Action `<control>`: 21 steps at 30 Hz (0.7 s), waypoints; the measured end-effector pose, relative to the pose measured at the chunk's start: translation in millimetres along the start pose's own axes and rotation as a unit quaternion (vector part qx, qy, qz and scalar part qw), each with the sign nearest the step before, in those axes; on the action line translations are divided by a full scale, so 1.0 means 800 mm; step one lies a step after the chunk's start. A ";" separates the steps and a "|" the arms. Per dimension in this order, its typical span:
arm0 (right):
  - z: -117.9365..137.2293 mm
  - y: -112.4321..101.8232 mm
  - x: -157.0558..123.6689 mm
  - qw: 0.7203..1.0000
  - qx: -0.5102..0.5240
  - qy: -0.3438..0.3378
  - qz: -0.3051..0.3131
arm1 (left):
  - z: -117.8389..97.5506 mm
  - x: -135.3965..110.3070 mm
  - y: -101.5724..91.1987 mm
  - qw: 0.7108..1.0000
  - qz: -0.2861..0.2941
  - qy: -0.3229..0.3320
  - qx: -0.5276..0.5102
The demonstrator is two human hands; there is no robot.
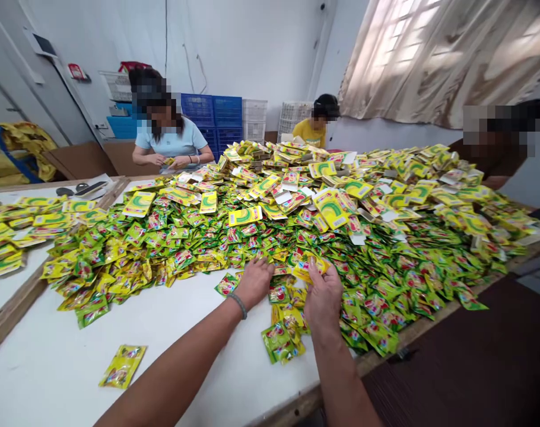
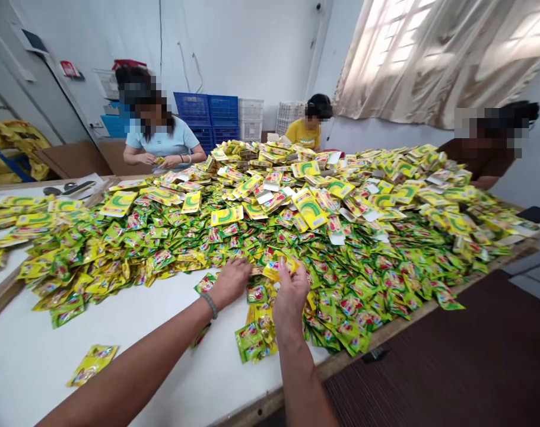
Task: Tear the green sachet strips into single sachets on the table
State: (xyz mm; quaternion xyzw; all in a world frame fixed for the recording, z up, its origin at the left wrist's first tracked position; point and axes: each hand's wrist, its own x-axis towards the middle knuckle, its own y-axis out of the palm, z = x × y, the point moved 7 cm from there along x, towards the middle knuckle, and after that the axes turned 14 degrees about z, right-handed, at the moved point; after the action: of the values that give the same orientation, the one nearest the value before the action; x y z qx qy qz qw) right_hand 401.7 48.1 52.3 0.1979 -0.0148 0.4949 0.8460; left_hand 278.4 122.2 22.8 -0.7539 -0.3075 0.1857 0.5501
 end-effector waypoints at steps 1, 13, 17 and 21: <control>0.001 0.005 0.001 1.000 0.006 0.000 0.009 | 0.014 -0.016 -0.010 0.999 -0.014 -0.026 -0.044; -0.041 0.216 -0.048 0.936 -0.160 0.005 0.313 | 0.148 -0.296 -0.044 0.728 -0.193 -0.211 -0.624; -0.085 0.231 -0.068 0.930 -0.033 0.074 0.359 | 0.156 -0.322 -0.023 0.608 -0.250 -0.185 -0.730; -0.101 0.238 -0.089 0.904 -0.051 0.082 0.416 | 0.146 -0.307 -0.006 0.563 -0.215 -0.176 -0.778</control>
State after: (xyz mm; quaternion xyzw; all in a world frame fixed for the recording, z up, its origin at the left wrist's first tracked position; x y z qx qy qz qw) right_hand 190.6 99.4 22.9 0.0891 -0.0521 0.8151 0.5701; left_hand 22.8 42.5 -25.2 -0.7539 -0.5764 -0.1206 -0.2914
